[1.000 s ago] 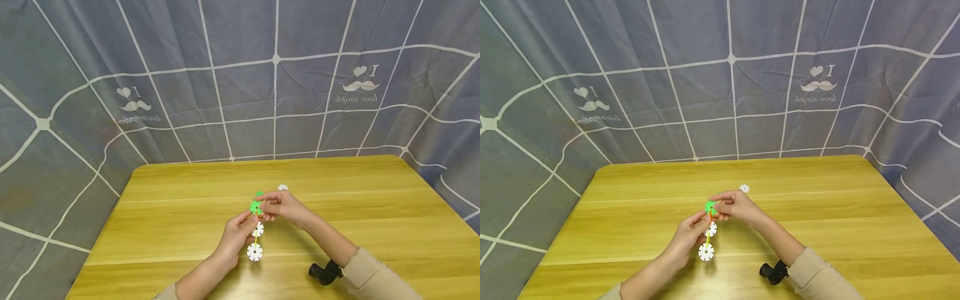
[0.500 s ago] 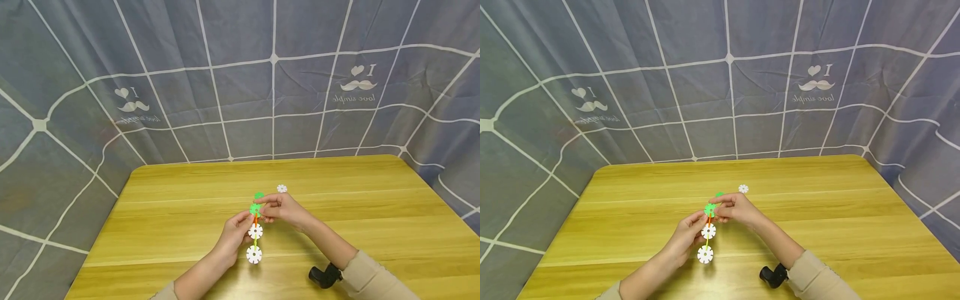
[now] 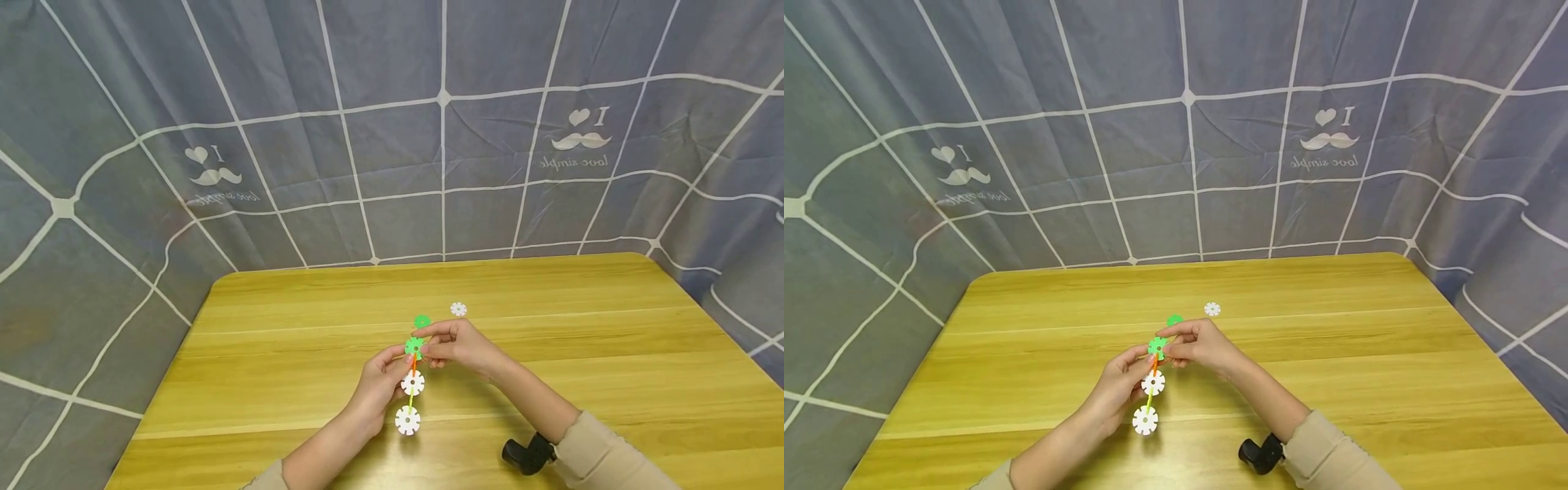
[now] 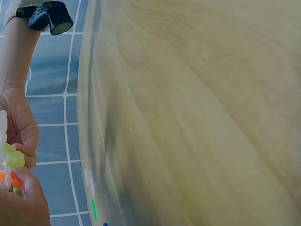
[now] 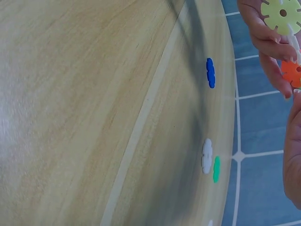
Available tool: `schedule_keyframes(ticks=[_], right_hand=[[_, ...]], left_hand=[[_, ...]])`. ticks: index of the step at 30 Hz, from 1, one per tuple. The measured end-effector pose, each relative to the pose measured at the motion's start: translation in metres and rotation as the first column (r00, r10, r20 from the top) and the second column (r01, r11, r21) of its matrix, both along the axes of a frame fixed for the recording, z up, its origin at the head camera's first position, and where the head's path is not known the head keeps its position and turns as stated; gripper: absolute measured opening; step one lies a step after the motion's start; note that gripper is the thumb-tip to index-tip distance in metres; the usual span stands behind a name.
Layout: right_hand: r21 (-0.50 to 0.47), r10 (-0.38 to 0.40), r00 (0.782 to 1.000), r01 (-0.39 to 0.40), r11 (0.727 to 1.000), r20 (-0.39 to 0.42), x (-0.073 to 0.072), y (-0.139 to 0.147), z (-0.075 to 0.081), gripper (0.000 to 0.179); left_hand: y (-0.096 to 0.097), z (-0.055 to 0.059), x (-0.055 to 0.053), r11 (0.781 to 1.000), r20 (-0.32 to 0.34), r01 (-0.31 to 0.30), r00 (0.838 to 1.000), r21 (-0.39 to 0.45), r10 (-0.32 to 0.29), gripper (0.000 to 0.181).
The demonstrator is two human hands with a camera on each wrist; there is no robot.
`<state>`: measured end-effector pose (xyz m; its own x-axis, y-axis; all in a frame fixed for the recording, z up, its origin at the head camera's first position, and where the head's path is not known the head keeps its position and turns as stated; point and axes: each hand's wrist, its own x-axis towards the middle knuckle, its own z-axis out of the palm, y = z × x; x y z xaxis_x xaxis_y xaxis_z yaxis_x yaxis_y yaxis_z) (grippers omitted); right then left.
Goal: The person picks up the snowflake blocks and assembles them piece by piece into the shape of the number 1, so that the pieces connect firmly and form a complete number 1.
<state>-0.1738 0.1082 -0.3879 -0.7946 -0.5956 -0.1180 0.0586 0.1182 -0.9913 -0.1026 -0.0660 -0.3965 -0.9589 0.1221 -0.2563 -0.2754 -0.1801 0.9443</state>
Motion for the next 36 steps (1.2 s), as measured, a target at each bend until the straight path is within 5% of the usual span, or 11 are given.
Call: schedule_keyframes(ticks=[21, 36], right_hand=[[-0.038, -0.005, 0.999, 0.007, 0.999, 0.046, 0.000, -0.001, -0.004, 0.041], [-0.013, 0.009, 0.997, -0.008, 1.000, 0.074, -0.004, -0.024, -0.021, 0.038]], left_hand=[[-0.019, -0.004, 0.002, 0.997, 0.015, -0.061, 0.998, -0.054, 0.062, 0.038], [-0.040, -0.003, -0.001, 0.984, 0.011, -0.129, 0.991, -0.126, 0.131, 0.035]])
